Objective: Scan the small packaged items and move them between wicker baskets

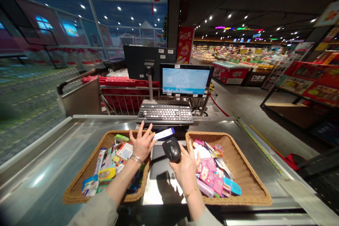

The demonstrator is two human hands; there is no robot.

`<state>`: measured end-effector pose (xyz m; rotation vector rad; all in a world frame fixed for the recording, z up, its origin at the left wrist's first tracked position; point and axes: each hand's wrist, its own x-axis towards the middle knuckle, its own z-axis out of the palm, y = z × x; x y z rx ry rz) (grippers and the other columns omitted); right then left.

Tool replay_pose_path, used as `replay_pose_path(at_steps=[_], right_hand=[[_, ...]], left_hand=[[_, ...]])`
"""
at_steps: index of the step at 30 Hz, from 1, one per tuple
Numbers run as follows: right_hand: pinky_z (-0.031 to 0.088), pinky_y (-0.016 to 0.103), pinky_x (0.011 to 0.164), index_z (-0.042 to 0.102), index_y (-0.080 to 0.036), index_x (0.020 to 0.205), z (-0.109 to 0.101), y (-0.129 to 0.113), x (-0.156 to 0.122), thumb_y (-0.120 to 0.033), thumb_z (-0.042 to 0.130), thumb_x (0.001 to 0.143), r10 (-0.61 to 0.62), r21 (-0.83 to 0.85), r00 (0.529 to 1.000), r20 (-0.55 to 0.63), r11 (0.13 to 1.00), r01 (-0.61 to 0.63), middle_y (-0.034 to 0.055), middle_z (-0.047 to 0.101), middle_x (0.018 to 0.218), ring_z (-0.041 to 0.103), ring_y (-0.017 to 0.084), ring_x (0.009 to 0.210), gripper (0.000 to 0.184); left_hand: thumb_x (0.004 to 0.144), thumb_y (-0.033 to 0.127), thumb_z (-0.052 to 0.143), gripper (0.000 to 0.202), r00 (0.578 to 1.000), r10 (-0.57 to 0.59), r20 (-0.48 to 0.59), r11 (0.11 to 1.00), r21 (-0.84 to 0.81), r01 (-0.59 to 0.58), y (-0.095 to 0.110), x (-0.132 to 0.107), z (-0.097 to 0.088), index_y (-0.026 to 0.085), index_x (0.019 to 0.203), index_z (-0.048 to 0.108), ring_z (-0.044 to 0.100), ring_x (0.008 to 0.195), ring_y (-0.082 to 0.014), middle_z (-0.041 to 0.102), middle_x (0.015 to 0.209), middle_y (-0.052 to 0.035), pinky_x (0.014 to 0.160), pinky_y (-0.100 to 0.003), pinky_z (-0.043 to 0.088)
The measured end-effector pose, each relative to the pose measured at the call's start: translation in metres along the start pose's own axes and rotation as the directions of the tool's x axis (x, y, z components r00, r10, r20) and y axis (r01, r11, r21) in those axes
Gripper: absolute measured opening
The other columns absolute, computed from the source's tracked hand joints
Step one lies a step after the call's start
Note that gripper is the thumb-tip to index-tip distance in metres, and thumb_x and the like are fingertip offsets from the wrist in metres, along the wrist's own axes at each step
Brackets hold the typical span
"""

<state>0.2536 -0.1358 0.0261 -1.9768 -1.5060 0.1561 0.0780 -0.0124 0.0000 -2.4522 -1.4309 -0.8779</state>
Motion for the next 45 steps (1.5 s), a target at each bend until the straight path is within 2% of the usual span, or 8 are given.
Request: replay_pose_path(at_steps=[5,11,17,20,28,34,38,45], right_hand=[[0.009,0.064,0.114,0.073,-0.029,0.103,-0.005,-0.001,-0.001,-0.026,0.057,0.075,-0.001,0.029,0.999,0.036,1.0,0.0,0.0041,0.064,0.131,0.027,0.035,0.145,0.032],[0.008,0.062,0.115,0.074,-0.028,0.1,-0.007,0.002,-0.003,-0.025,0.058,0.074,0.003,0.027,1.0,0.017,1.0,-0.003,0.0039,0.065,0.13,0.028,0.034,0.145,0.03],[0.01,0.065,0.113,0.074,-0.029,0.093,-0.008,0.014,-0.002,-0.029,0.062,0.074,0.039,-0.008,0.998,-0.051,0.999,-0.04,0.0021,0.066,0.129,0.029,0.036,0.144,0.022],[0.011,0.064,0.112,0.075,-0.03,0.092,-0.013,0.02,-0.001,-0.032,0.063,0.074,0.052,-0.014,0.996,-0.078,0.998,-0.053,0.0017,0.067,0.128,0.03,0.035,0.144,0.021],[0.014,0.062,0.111,0.074,-0.029,0.101,-0.027,0.041,-0.002,-0.037,0.064,0.071,0.138,-0.023,0.971,-0.193,0.989,-0.145,0.0036,0.068,0.125,0.033,0.035,0.142,0.032],[0.014,0.058,0.112,0.073,-0.031,0.105,-0.036,0.061,-0.004,-0.042,0.06,0.077,0.181,-0.057,0.947,-0.265,0.978,-0.202,0.0025,0.069,0.124,0.034,0.031,0.141,0.034],[0.016,0.058,0.11,0.074,-0.028,0.101,-0.043,0.076,-0.005,-0.044,0.06,0.077,0.202,-0.093,0.935,-0.293,0.967,-0.238,0.0053,0.069,0.122,0.035,0.032,0.14,0.032],[0.012,0.056,0.112,0.075,-0.029,0.091,-0.055,0.1,-0.007,-0.039,0.062,0.075,0.253,-0.079,0.919,-0.302,0.954,-0.288,0.0026,0.071,0.119,0.033,0.03,0.142,0.022]], left_hand=[[0.092,0.038,0.055,0.026,1.0,0.001,-0.013,1.0,-0.009,-0.001,0.001,0.002,0.001,0.032,0.111,0.07,0.024,0.148,-0.0371,0.049,0.148,-0.0027,0.112,-0.073,-0.013],[0.092,0.038,0.054,0.025,1.0,0.008,-0.012,1.0,-0.006,-0.009,0.003,0.004,0.002,0.032,0.111,0.07,0.023,0.148,-0.0361,0.049,0.148,-0.0024,0.113,-0.073,-0.012],[0.089,0.036,0.061,0.02,0.988,0.066,-0.14,0.998,0.015,-0.064,0.01,0.009,0.007,0.031,0.105,0.071,0.032,0.145,-0.0348,0.055,0.143,-0.0023,0.114,-0.07,-0.011],[0.088,0.036,0.063,0.018,0.981,0.104,-0.166,0.995,0.012,-0.104,0.016,0.014,0.01,0.03,0.103,0.071,0.033,0.144,-0.0351,0.057,0.142,-0.0023,0.114,-0.07,-0.011],[0.09,0.038,0.061,0.02,0.976,0.176,-0.132,0.984,-0.008,-0.178,0.037,0.026,0.022,0.031,0.106,0.07,0.031,0.146,-0.0338,0.055,0.144,-0.0019,0.114,-0.071,-0.011],[0.089,0.038,0.062,0.022,0.968,0.238,-0.079,0.97,-0.039,-0.242,0.058,0.035,0.028,0.031,0.108,0.069,0.03,0.146,-0.0334,0.053,0.145,-0.0025,0.114,-0.071,-0.011],[0.091,0.036,0.059,0.021,0.961,0.272,-0.056,0.959,-0.064,-0.275,0.073,0.04,0.031,0.031,0.109,0.069,0.031,0.146,-0.0336,0.053,0.145,-0.0033,0.113,-0.073,-0.01],[0.091,0.03,0.06,0.016,0.946,0.323,-0.039,0.941,-0.096,-0.325,0.101,0.048,0.038,0.03,0.104,0.069,0.033,0.145,-0.0332,0.055,0.143,-0.0019,0.113,-0.074,-0.01]])
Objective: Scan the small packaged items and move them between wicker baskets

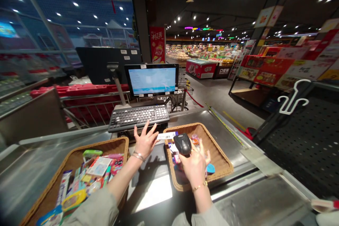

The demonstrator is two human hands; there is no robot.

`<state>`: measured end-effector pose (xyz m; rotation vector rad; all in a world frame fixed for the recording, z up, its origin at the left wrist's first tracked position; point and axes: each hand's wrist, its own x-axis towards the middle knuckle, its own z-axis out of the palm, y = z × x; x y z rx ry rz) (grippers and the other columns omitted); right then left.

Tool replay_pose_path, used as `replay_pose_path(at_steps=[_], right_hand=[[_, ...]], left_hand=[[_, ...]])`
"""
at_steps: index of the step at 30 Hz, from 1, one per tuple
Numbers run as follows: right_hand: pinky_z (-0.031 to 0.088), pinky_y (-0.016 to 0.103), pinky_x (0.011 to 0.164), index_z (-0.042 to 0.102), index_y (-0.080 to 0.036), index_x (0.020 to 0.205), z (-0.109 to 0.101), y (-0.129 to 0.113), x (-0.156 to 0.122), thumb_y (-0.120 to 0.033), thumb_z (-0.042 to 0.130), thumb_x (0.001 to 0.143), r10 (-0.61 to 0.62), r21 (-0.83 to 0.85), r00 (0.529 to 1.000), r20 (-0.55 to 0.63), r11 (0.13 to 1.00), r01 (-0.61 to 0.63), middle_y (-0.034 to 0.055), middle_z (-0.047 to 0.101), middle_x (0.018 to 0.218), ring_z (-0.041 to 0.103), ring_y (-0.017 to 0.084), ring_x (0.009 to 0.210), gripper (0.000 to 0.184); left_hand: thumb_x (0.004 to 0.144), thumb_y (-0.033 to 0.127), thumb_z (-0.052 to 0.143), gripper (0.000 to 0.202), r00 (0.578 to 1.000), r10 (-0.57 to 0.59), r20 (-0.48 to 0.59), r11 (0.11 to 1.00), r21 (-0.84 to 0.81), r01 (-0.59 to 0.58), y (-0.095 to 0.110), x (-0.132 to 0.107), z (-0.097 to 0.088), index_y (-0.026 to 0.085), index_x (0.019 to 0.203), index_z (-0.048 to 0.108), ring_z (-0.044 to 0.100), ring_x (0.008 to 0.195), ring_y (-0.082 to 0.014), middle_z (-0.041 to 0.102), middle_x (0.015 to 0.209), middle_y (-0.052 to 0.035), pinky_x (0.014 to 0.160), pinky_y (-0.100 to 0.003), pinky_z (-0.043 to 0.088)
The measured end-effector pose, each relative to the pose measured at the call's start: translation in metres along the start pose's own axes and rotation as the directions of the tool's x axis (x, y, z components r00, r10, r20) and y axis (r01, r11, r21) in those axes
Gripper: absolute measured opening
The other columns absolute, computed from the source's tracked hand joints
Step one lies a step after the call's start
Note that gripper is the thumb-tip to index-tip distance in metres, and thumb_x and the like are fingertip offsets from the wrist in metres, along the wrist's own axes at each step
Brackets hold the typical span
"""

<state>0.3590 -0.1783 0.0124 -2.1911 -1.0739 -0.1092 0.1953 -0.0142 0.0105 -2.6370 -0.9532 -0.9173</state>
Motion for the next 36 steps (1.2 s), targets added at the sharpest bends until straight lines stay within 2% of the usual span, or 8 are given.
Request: replay_pose_path(at_steps=[12,15,19,24,28,32,36], right_hand=[[0.016,0.054,0.111,0.075,-0.027,0.086,-0.005,0.047,0.013,-0.043,0.057,0.077,0.057,-0.031,0.992,-0.111,0.998,-0.061,0.0057,0.073,0.113,0.035,0.03,0.14,0.026],[0.017,0.055,0.11,0.075,-0.025,0.091,-0.006,0.061,0.017,-0.045,0.057,0.076,0.089,-0.035,0.989,-0.118,0.995,-0.094,0.0074,0.072,0.116,0.035,0.031,0.139,0.03],[0.016,0.056,0.111,0.075,-0.025,0.088,-0.008,0.078,0.021,-0.045,0.058,0.077,0.12,-0.065,0.988,-0.1,0.99,-0.126,0.0087,0.072,0.115,0.035,0.031,0.139,0.029],[0.016,0.054,0.111,0.075,-0.027,0.091,-0.011,0.095,0.026,-0.043,0.057,0.076,0.179,-0.074,0.976,-0.125,0.979,-0.189,0.0067,0.07,0.121,0.036,0.03,0.14,0.028],[0.015,0.057,0.111,0.076,-0.027,0.086,-0.013,0.104,0.03,-0.048,0.056,0.076,0.222,-0.054,0.968,-0.114,0.972,-0.23,0.0058,0.071,0.117,0.034,0.031,0.14,0.03],[0.015,0.056,0.111,0.075,-0.026,0.082,-0.017,0.113,0.032,-0.054,0.055,0.074,0.256,-0.054,0.958,-0.132,0.963,-0.265,0.0071,0.072,0.115,0.036,0.031,0.139,0.036],[0.013,0.056,0.111,0.076,-0.026,0.084,-0.018,0.122,0.034,-0.054,0.056,0.071,0.285,-0.04,0.947,-0.148,0.955,-0.293,0.0065,0.072,0.115,0.037,0.032,0.138,0.037]], left_hand=[[0.09,0.025,0.061,0.015,0.997,0.072,0.034,0.996,-0.059,-0.07,0.035,0.016,0.033,0.03,0.101,0.069,0.032,0.146,-0.0327,0.056,0.143,-0.0001,0.113,-0.075,-0.009],[0.09,0.026,0.061,0.015,0.995,0.084,0.051,0.993,-0.082,-0.08,0.043,0.018,0.042,0.031,0.101,0.069,0.031,0.146,-0.0317,0.056,0.143,0.0008,0.113,-0.075,-0.008],[0.09,0.026,0.062,0.014,0.99,0.106,0.096,0.989,-0.113,-0.095,0.053,0.022,0.053,0.032,0.099,0.07,0.032,0.145,-0.0318,0.058,0.142,0.0006,0.113,-0.076,-0.006],[0.09,0.023,0.059,0.016,0.974,0.174,0.143,0.979,-0.131,-0.156,0.066,0.027,0.067,0.031,0.097,0.071,0.033,0.145,-0.0322,0.057,0.142,-0.0007,0.113,-0.078,-0.002],[0.09,0.021,0.056,0.017,0.959,0.227,0.17,0.969,-0.143,-0.204,0.081,0.029,0.081,0.028,0.095,0.071,0.028,0.147,-0.0312,0.055,0.145,-0.0001,0.113,-0.078,-0.003],[0.091,0.02,0.053,0.019,0.937,0.254,0.24,0.963,-0.158,-0.22,0.096,0.03,0.09,0.025,0.089,0.071,0.028,0.147,-0.0325,0.055,0.145,-0.0008,0.113,-0.078,-0.002],[0.092,0.021,0.05,0.022,0.916,0.266,0.301,0.96,-0.17,-0.223,0.11,0.029,0.097,0.025,0.089,0.072,0.03,0.146,-0.0345,0.057,0.143,-0.002,0.115,-0.076,0.001]])
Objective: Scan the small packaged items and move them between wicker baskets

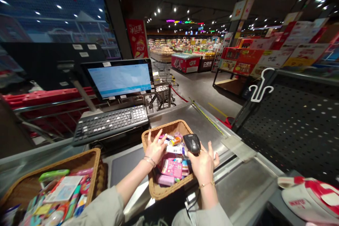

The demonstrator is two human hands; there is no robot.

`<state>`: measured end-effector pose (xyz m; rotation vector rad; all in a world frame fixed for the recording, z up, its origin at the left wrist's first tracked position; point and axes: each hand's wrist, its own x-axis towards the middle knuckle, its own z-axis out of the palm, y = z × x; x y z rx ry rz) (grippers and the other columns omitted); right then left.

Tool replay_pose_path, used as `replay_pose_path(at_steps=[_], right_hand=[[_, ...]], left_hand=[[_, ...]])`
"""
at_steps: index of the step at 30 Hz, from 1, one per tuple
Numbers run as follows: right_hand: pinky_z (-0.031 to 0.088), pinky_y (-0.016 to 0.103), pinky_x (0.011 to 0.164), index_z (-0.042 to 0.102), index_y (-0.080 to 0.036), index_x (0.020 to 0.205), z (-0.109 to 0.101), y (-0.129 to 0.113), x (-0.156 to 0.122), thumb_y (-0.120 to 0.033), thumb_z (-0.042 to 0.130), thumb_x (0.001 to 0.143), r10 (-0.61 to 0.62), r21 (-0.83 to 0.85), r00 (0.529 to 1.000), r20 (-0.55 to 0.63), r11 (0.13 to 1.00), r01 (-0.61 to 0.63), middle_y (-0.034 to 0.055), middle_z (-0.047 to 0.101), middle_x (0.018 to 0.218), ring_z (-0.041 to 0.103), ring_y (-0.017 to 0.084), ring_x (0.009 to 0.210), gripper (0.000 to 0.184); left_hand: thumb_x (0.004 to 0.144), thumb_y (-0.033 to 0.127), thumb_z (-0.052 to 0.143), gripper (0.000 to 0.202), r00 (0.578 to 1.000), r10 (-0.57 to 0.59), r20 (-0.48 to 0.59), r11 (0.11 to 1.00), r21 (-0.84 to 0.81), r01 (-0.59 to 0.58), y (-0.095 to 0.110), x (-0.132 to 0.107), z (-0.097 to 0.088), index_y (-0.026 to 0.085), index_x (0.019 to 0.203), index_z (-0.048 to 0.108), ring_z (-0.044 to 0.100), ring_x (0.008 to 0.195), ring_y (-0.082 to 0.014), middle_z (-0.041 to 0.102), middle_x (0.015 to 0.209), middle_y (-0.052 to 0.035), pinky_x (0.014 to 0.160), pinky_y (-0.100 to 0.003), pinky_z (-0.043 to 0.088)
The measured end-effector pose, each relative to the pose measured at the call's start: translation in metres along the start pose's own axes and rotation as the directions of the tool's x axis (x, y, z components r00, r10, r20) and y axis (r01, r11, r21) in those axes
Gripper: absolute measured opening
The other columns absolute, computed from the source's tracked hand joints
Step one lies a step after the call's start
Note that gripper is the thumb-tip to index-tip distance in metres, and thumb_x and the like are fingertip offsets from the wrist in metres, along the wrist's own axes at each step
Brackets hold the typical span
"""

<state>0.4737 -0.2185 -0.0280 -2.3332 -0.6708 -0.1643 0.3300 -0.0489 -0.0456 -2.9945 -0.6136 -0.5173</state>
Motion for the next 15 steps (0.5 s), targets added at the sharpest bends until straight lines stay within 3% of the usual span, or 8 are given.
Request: replay_pose_path(at_steps=[4,10,15], right_hand=[[0.013,0.056,0.111,0.076,-0.026,0.083,-0.001,0.007,0.003,-0.052,0.055,0.071,-0.009,0.006,1.0,-0.009,1.0,0.009,0.0059,0.072,0.115,0.037,0.032,0.138,0.035],[0.012,0.057,0.111,0.076,-0.026,0.085,-0.002,0.011,0.006,-0.051,0.055,0.072,-0.029,-0.007,1.0,0.012,1.0,0.029,0.0056,0.072,0.116,0.036,0.032,0.139,0.035],[0.014,0.058,0.11,0.075,-0.026,0.085,0.001,0.012,0.008,-0.052,0.054,0.073,-0.044,-0.006,0.998,0.035,0.999,0.044,0.0065,0.072,0.116,0.037,0.032,0.138,0.036]], left_hand=[[0.09,0.018,0.051,0.022,0.999,0.018,0.034,1.0,-0.014,-0.017,0.012,0.003,0.01,0.024,0.09,0.071,0.033,0.144,-0.0349,0.057,0.142,-0.0033,0.115,-0.075,0.004],[0.093,0.018,0.046,0.026,0.998,0.047,0.032,0.998,-0.035,-0.046,0.025,0.007,0.02,0.029,0.095,0.07,0.035,0.144,-0.0304,0.057,0.142,0.0013,0.117,-0.073,-0.002],[0.089,0.02,0.051,0.031,1.0,-0.007,0.03,0.999,-0.043,0.009,0.024,0.005,0.017,0.033,0.113,0.066,0.034,0.144,-0.0312,0.056,0.144,0.0003,0.116,-0.074,-0.004]])
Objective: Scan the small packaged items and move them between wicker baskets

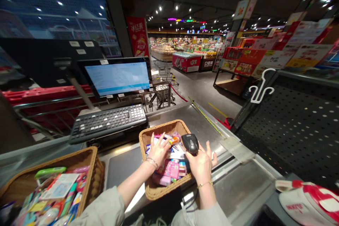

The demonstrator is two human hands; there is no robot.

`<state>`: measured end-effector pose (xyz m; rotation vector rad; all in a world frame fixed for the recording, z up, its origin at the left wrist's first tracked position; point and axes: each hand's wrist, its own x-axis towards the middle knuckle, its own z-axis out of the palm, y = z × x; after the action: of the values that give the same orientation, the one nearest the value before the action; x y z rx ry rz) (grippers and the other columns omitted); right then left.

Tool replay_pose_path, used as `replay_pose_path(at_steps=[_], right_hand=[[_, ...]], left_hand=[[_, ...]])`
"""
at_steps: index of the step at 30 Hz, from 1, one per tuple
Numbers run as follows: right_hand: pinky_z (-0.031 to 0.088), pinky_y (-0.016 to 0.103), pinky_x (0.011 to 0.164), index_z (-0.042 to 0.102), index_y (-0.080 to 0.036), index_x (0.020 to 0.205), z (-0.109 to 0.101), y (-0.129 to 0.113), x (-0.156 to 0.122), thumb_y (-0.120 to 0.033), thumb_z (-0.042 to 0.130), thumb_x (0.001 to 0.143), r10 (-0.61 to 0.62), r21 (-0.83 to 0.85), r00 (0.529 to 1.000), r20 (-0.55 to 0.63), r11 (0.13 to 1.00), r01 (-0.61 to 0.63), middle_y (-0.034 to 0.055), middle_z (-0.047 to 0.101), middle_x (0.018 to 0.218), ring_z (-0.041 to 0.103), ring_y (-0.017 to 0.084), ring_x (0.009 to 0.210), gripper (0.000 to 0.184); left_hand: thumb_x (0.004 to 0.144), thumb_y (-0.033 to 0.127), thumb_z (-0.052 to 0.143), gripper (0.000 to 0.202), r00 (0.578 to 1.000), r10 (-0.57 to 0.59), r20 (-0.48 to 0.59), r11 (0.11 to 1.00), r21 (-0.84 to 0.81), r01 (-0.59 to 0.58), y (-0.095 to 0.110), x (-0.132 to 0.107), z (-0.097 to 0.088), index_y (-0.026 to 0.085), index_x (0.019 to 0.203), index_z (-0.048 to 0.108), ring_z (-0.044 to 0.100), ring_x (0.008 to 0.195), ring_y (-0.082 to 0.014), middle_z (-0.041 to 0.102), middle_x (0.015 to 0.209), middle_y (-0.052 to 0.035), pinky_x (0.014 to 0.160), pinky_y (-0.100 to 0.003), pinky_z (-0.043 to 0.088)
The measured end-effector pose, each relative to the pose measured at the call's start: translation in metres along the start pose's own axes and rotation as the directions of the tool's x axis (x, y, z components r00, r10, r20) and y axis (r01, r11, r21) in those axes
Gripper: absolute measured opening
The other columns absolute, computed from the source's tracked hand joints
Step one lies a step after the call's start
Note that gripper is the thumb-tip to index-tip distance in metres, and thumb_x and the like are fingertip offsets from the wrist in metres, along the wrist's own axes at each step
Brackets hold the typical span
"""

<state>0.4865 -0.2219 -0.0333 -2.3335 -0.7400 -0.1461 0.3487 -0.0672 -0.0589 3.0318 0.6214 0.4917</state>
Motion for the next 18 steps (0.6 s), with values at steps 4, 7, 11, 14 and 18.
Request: replay_pose_path(at_steps=[4,7,11,14,18], right_hand=[[0.013,0.058,0.11,0.075,-0.027,0.084,0.002,-0.007,-0.001,-0.051,0.053,0.075,-0.023,0.015,0.999,0.04,1.0,0.023,0.0064,0.072,0.115,0.036,0.033,0.138,0.034],[0.013,0.056,0.111,0.075,-0.026,0.087,0.003,-0.016,-0.004,-0.047,0.053,0.078,-0.071,0.028,0.995,0.067,0.997,0.069,0.008,0.071,0.116,0.035,0.032,0.139,0.032],[0.016,0.055,0.111,0.075,-0.025,0.089,0.007,-0.033,-0.008,-0.045,0.054,0.077,-0.135,0.037,0.988,0.081,0.991,0.132,0.01,0.072,0.115,0.037,0.032,0.138,0.032],[0.019,0.056,0.11,0.075,-0.024,0.087,0.013,-0.046,-0.01,-0.048,0.053,0.075,-0.177,0.052,0.98,0.088,0.984,0.172,0.0098,0.073,0.111,0.039,0.031,0.137,0.034],[0.021,0.054,0.109,0.075,-0.025,0.083,0.021,-0.067,-0.016,-0.055,0.052,0.074,-0.242,0.078,0.964,0.112,0.969,0.234,0.0101,0.073,0.111,0.039,0.031,0.136,0.039]], left_hand=[[0.088,0.031,0.058,0.027,0.998,-0.061,-0.001,0.998,-0.02,0.061,-0.005,-0.008,-0.008,0.031,0.113,0.066,0.032,0.145,-0.0342,0.055,0.145,-0.0024,0.114,-0.076,-0.003],[0.089,0.036,0.058,0.023,0.995,-0.097,-0.034,0.995,-0.008,0.097,-0.01,-0.017,-0.017,0.029,0.108,0.068,0.031,0.145,-0.0343,0.054,0.146,-0.0029,0.115,-0.075,-0.005],[0.088,0.036,0.059,0.024,0.984,-0.164,-0.074,0.986,0.002,0.165,-0.017,-0.033,-0.031,0.029,0.109,0.069,0.031,0.146,-0.0336,0.055,0.145,-0.0037,0.115,-0.074,-0.008],[0.087,0.035,0.061,0.028,0.969,-0.225,-0.102,0.974,0.002,0.226,-0.024,-0.048,-0.043,0.03,0.113,0.067,0.033,0.145,-0.033,0.055,0.145,-0.0039,0.115,-0.073,-0.009],[0.086,0.038,0.063,0.033,0.942,-0.308,-0.134,0.95,0.006,0.311,-0.037,-0.075,-0.057,0.032,0.119,0.065,0.033,0.145,-0.032,0.055,0.145,-0.0029,0.116,-0.072,-0.008]])
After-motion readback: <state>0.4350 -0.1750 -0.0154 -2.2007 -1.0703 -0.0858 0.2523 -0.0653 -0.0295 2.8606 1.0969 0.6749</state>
